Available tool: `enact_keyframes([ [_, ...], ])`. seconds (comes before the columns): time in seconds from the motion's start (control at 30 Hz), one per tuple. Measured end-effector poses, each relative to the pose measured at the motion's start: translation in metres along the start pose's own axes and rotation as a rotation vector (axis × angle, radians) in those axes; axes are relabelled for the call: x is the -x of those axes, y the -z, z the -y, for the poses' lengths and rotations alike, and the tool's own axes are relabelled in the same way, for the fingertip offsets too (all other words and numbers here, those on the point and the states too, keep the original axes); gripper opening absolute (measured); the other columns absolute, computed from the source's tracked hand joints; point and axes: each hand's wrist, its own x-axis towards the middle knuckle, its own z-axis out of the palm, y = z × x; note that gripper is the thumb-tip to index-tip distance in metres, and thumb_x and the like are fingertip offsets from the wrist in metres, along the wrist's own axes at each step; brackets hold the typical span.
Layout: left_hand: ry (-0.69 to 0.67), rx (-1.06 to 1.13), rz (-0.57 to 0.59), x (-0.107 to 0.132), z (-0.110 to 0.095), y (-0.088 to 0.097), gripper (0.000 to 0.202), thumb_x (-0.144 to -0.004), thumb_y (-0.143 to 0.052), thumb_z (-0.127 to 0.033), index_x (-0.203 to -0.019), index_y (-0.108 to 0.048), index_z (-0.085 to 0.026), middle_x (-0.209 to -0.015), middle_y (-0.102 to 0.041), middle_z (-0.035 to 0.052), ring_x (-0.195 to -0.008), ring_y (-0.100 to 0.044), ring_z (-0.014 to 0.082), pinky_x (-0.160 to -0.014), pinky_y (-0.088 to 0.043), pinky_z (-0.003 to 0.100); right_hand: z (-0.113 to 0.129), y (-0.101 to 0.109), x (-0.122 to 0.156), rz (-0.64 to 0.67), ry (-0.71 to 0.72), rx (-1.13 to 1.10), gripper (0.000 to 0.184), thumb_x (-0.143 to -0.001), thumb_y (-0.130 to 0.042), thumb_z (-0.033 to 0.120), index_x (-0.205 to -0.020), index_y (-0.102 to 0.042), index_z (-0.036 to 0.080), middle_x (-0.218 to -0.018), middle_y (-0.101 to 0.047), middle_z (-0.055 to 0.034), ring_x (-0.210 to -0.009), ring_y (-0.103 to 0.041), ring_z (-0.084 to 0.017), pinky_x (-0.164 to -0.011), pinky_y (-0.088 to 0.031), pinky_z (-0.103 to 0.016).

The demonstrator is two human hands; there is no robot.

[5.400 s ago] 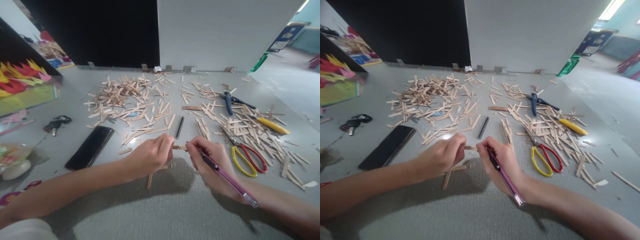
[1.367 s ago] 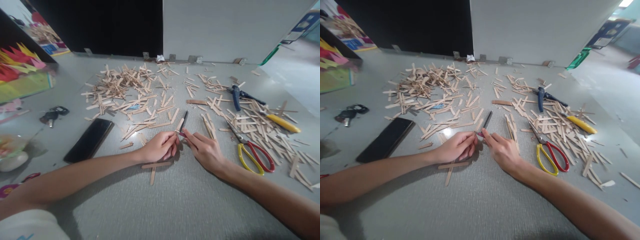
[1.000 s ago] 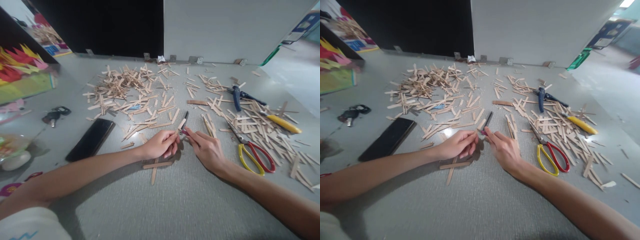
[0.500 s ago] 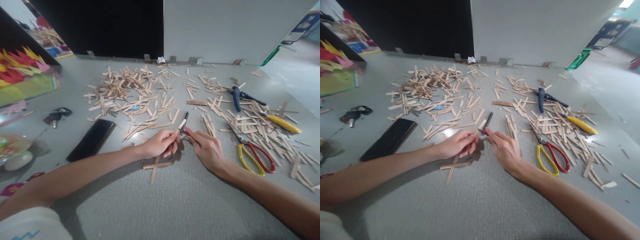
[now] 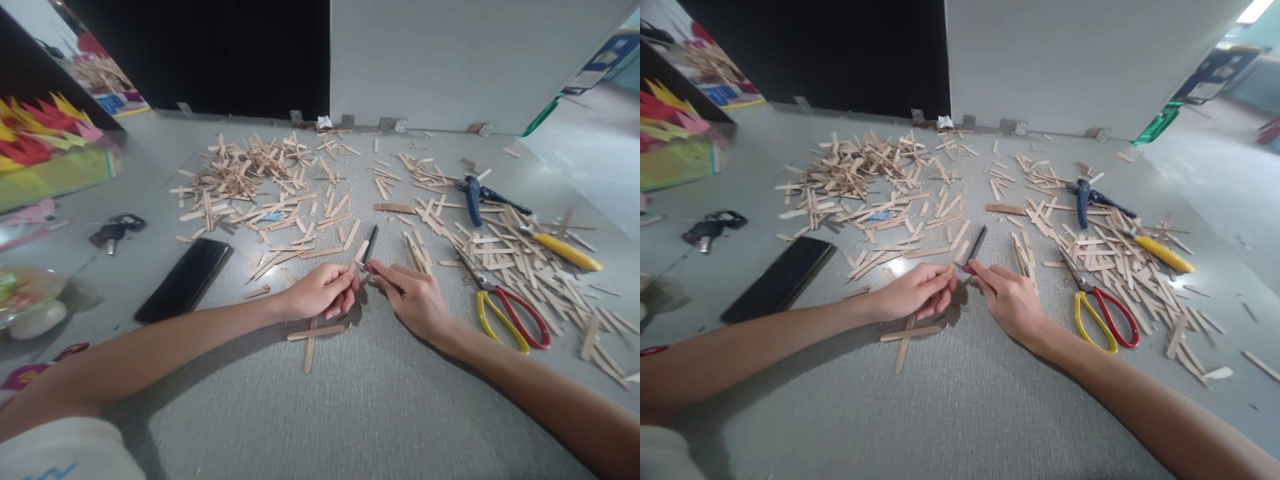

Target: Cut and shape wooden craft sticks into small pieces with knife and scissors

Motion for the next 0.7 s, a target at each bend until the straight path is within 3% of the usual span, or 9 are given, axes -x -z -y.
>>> enact_keyframes([
  [0.33,0.0,-0.016,-0.006,0.0003,-0.0009,-0.0016,0.035,-0.118,-0.035,-0.022,-0.088,-0.051,-0.02,-0.061,-0.062,-0.0041,-0.038,-0.043,0.0051,-0.04,-0.032,0.016,-0.0028,-0.0001,-0.0034,0.002,-0.096,-0.076,0.037,-0.113,-0.055,0.028,-0.13,-0.085,0.016,-0.081,-0.082,-0.0075,-0.063,-0.069,-0.017,-0.06,-0.052,-0.028],
  [0.7,-0.021,-0.044,-0.011,-0.0006,0.0025,-0.0013,0.032,-0.118,-0.04,-0.03,-0.089,-0.052,-0.021,-0.062,-0.062,-0.0041,-0.039,-0.043,0.0055,-0.04,-0.032,0.015,-0.0004,0.0007,-0.0012,0.025,-0.008,-0.053,0.038,-0.115,-0.052,0.029,-0.131,-0.084,0.015,-0.077,-0.078,-0.0057,-0.061,-0.068,-0.015,-0.059,-0.051,-0.026],
])
